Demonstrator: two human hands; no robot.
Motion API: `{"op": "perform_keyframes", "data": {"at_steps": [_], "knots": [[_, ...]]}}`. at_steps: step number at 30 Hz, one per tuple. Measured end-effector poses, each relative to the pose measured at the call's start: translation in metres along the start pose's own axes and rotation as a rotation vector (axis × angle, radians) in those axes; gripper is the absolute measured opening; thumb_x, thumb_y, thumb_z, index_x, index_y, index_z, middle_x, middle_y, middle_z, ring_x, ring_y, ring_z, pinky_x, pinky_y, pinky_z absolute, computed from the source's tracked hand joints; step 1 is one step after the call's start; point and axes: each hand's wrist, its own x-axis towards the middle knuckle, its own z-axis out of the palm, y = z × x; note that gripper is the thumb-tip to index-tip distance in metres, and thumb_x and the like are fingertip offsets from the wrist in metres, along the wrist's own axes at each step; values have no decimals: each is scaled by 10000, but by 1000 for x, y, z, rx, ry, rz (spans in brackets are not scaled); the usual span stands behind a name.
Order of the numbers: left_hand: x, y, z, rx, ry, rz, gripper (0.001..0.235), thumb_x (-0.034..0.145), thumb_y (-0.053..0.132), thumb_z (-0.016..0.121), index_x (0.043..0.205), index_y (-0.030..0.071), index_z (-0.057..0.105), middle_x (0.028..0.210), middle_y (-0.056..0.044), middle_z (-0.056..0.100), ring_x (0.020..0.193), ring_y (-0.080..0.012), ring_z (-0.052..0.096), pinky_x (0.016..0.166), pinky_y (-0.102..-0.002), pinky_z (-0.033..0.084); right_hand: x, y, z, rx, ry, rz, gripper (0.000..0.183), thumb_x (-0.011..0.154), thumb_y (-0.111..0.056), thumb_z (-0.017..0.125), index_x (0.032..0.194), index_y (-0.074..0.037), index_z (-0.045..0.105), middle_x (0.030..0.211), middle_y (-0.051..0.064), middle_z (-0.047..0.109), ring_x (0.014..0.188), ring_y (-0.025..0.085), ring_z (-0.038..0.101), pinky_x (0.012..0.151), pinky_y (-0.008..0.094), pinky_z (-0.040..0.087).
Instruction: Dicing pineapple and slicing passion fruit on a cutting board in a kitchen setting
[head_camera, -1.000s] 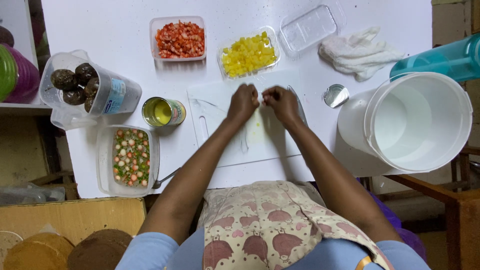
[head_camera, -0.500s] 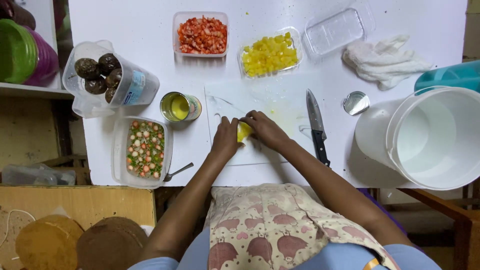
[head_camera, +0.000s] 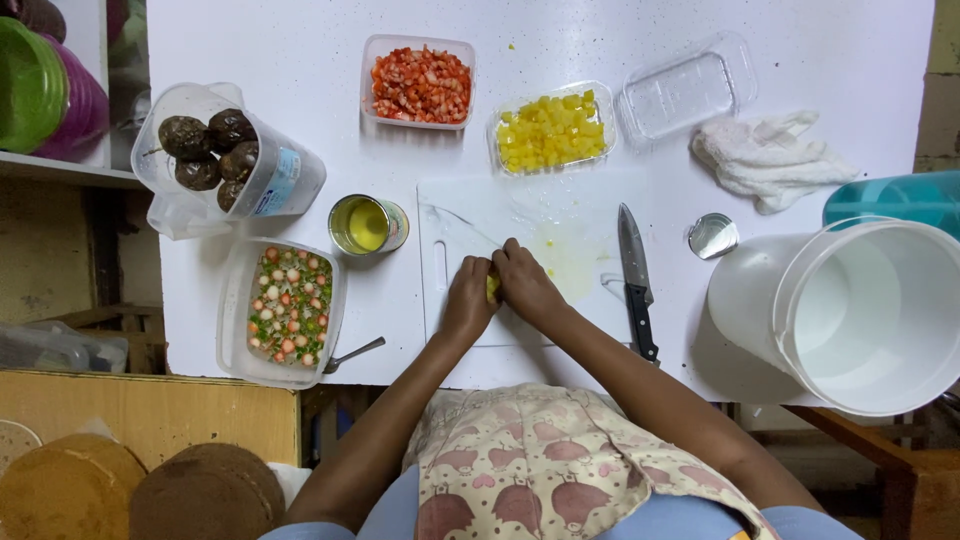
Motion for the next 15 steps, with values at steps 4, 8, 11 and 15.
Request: {"op": "perform_keyframes", "data": {"at_steps": [4,8,11,15], "knots": [[7,-7,-5,-147,-33,-80,417,819,-33,723,1149,77,494,1017,-125,526,949,-387,635,799,-463,530,2,5,-27,260,-54,105,271,869,-30,652,1127,-30,569,1069,152,515,916,412,647,763,495,577],[44,-4,-9,-257,-36,-128,433,837,72,765,1187,132,516,1048,-144,612,1011,-398,670,843,-482,538,15,24,-60,566,-80,314,312,868,-155,741,1141,-77,610,1107,201,608,1012,479,664,829,554,547],[92,9,-24,-209,-6,-79,431,850,107,775,1200,142,526,1087,-153,634,1060,-402,677,889,-498,546,39,44,-83,626,11,383,305,877,-178,764,1144,-78,655,1100,204,643,1014,429,686,846,534,553],[172,25,-34,-150,98,75,419,874,147,781,1205,132,525,1170,-196,653,1148,-415,667,967,-531,548,76,62,-122,627,247,418,279,929,-99,697,1188,-10,642,1127,293,622,1023,468,687,854,548,567]]}}
